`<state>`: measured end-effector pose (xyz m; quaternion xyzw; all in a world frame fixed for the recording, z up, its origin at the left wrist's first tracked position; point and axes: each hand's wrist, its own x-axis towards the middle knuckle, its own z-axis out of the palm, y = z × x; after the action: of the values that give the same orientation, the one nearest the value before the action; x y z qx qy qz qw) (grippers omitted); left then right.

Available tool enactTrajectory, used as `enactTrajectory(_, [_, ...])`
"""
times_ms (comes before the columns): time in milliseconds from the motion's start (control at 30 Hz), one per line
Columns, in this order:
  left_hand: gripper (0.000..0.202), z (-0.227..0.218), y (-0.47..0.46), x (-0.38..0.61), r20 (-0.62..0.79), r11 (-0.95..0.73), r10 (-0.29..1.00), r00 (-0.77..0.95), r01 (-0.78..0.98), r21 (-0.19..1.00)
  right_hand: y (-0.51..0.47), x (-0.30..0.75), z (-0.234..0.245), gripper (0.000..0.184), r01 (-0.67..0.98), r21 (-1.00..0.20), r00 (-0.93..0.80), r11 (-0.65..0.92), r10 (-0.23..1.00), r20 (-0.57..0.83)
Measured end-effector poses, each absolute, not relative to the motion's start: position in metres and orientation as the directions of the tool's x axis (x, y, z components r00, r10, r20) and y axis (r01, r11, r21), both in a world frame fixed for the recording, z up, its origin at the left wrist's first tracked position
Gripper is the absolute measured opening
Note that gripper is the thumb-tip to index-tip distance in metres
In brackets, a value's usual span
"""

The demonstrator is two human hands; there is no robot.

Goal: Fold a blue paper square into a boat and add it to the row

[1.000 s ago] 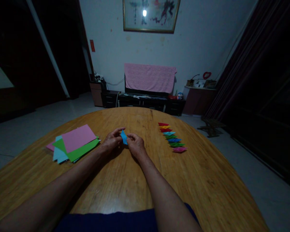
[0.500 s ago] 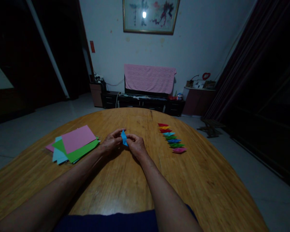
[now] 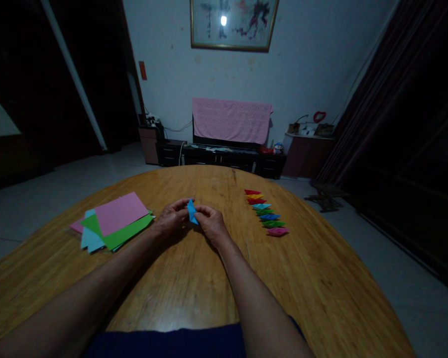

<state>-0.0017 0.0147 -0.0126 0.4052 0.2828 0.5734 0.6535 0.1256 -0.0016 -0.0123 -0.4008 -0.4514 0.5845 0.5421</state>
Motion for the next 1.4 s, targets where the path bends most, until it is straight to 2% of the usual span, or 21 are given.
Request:
enactTrajectory(167, [0.041, -0.011, 0.015, -0.002, 0.074, 0.037, 0.98, 0.186, -0.535, 0.844, -0.002, 0.127, -0.01, 0.028, -0.248, -0.969, -0.099, -0.004, 0.995, 0.021])
enactTrajectory(400, [0.039, -0.006, 0.016, -0.003, 0.008, 0.045, 0.994, 0.113, -0.463, 0.885, -0.003, 0.127, -0.01, 0.026, -0.232, -0.973, -0.091, -0.003, 0.996, 0.019])
enactTrajectory(767, [0.034, -0.011, 0.015, -0.005, 0.074, 0.026, 0.98, 0.183, -0.49, 0.872, -0.002, 0.128, -0.012, 0.026, -0.237, -0.971, -0.104, -0.038, 0.994, -0.013])
enactTrajectory(1033, [0.044, -0.009, 0.009, -0.004, 0.05, 0.064, 0.974, 0.222, -0.477, 0.876, -0.003, 0.13, -0.009, 0.027, -0.206, -0.978, -0.053, -0.003, 0.999, 0.009])
enactTrajectory(1400, [0.056, 0.002, 0.005, -0.006, -0.034, 0.139, 0.969, 0.245, -0.423, 0.896, -0.005, 0.132, -0.006, 0.031, -0.235, -0.972, -0.102, -0.032, 0.995, -0.008])
